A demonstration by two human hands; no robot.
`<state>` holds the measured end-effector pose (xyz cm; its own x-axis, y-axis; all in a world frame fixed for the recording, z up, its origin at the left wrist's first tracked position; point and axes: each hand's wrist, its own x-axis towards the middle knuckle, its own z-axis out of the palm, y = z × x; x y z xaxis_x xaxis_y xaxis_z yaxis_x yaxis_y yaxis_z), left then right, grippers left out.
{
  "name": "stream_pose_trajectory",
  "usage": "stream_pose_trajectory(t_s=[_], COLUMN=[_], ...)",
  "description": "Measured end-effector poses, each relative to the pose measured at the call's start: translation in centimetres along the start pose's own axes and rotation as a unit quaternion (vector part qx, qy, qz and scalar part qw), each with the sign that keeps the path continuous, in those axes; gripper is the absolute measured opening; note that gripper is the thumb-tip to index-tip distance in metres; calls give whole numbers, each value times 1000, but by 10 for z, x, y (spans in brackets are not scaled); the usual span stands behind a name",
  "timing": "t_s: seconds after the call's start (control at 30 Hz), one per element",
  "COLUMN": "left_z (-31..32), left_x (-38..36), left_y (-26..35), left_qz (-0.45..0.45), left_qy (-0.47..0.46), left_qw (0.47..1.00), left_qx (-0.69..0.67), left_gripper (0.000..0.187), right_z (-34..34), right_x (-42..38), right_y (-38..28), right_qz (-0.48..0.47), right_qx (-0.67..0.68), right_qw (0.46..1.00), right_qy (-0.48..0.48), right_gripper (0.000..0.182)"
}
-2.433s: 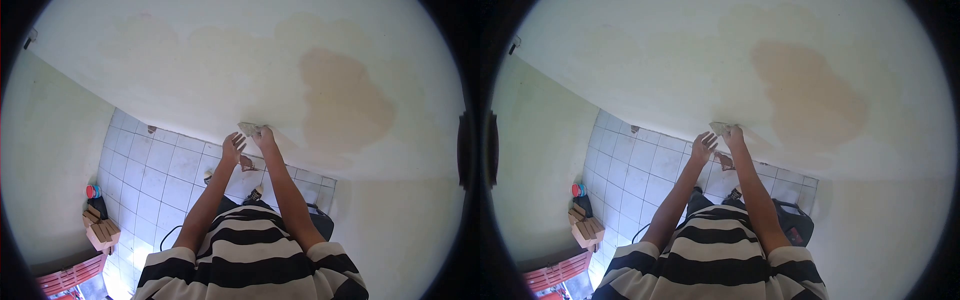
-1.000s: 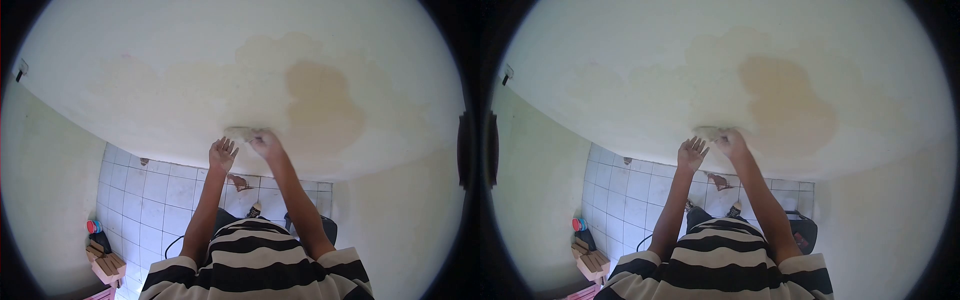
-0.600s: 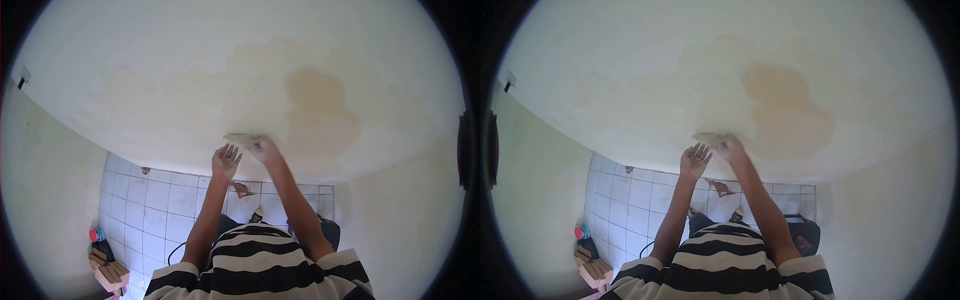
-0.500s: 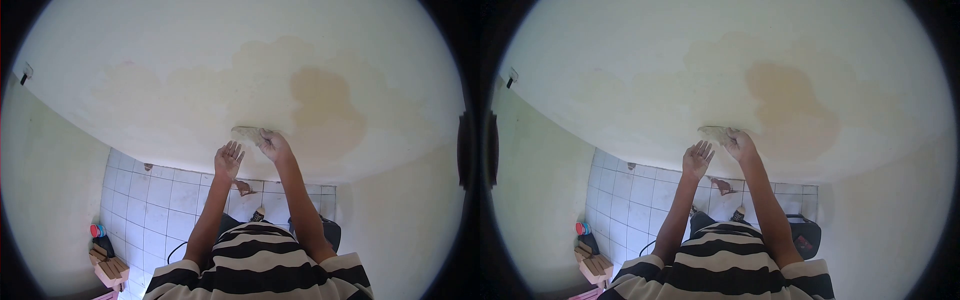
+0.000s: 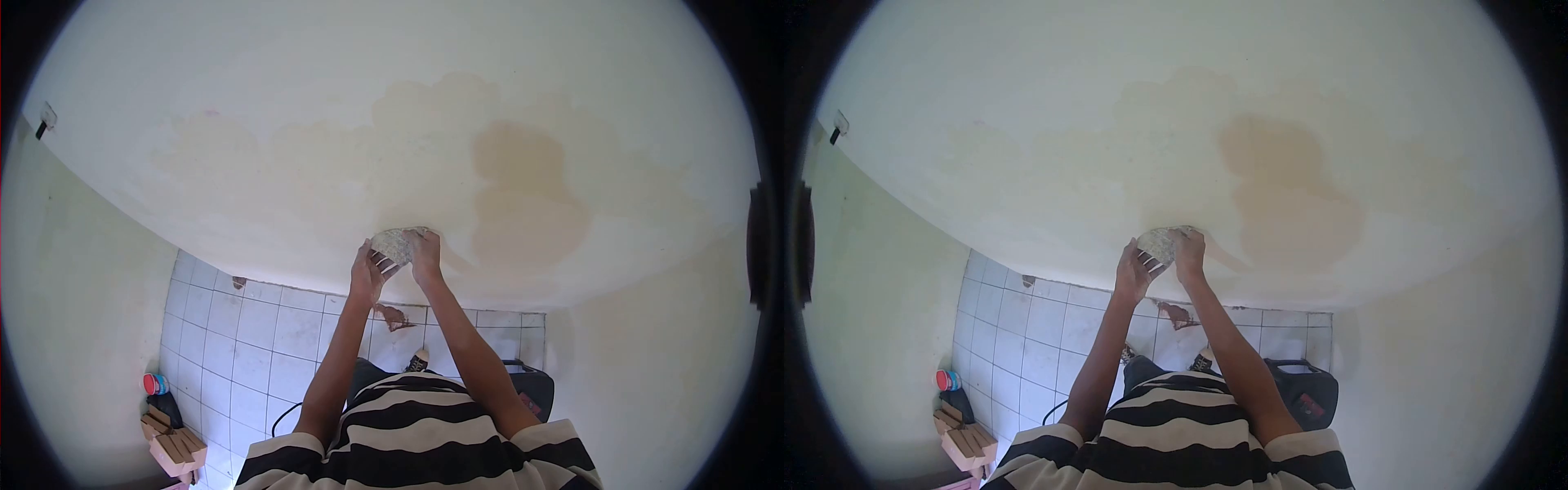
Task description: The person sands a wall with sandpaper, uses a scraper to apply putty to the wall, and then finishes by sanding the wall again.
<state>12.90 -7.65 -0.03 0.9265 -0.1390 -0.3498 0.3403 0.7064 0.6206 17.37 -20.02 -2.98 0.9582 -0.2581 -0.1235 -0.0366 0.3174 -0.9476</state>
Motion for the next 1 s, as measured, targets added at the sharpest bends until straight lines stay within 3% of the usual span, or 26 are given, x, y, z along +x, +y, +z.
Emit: stream_pose_trajectory(t_s=[0.1,0.2,0.27,0.3,0.4,0.5,0.57,0.6,0.7,0.8,1.0], left_z=[5,21,27,19,1,8,15,19,-5,-24,-10], left_x=[-4,-20,-21,-17,4,-3,-16,-16,2,10,4], left_y=[-2,5,9,4,-6,-2,1,6,-10,-23,-14], left_qz=[2,52,64,64,26,21,91,88,69,54,89], left_qy=[-5,-24,-29,-27,23,58,-37,-42,22,61,37], left_qw=[999,995,994,994,999,998,994,995,997,996,995], left_qx=[50,85,84,84,35,27,38,33,23,45,28], left_gripper=[51,47,39,39,35,33,37,35,34,33,30], right_z=[-3,-3,-4,-4,6,11,10,13,18,20,22], right_x=[-6,-22,-29,-28,-15,-30,-34,-33,-32,-34,-42], right_y=[-8,-45,-56,-46,-11,-64,-83,-87,-41,-53,-78], right_qz=[25,-23,-62,-61,-197,-223,-197,-169,-253,-238,-256], right_qx=[1,27,-134,-134,-257,-326,-294,-262,-238,-296,-317], right_qw=[1000,999,989,989,944,918,935,950,936,924,913], right_qy=[-7,-21,6,5,65,42,35,25,64,51,35], right_gripper=[9,19,16,16,24,25,25,25,27,23,22])
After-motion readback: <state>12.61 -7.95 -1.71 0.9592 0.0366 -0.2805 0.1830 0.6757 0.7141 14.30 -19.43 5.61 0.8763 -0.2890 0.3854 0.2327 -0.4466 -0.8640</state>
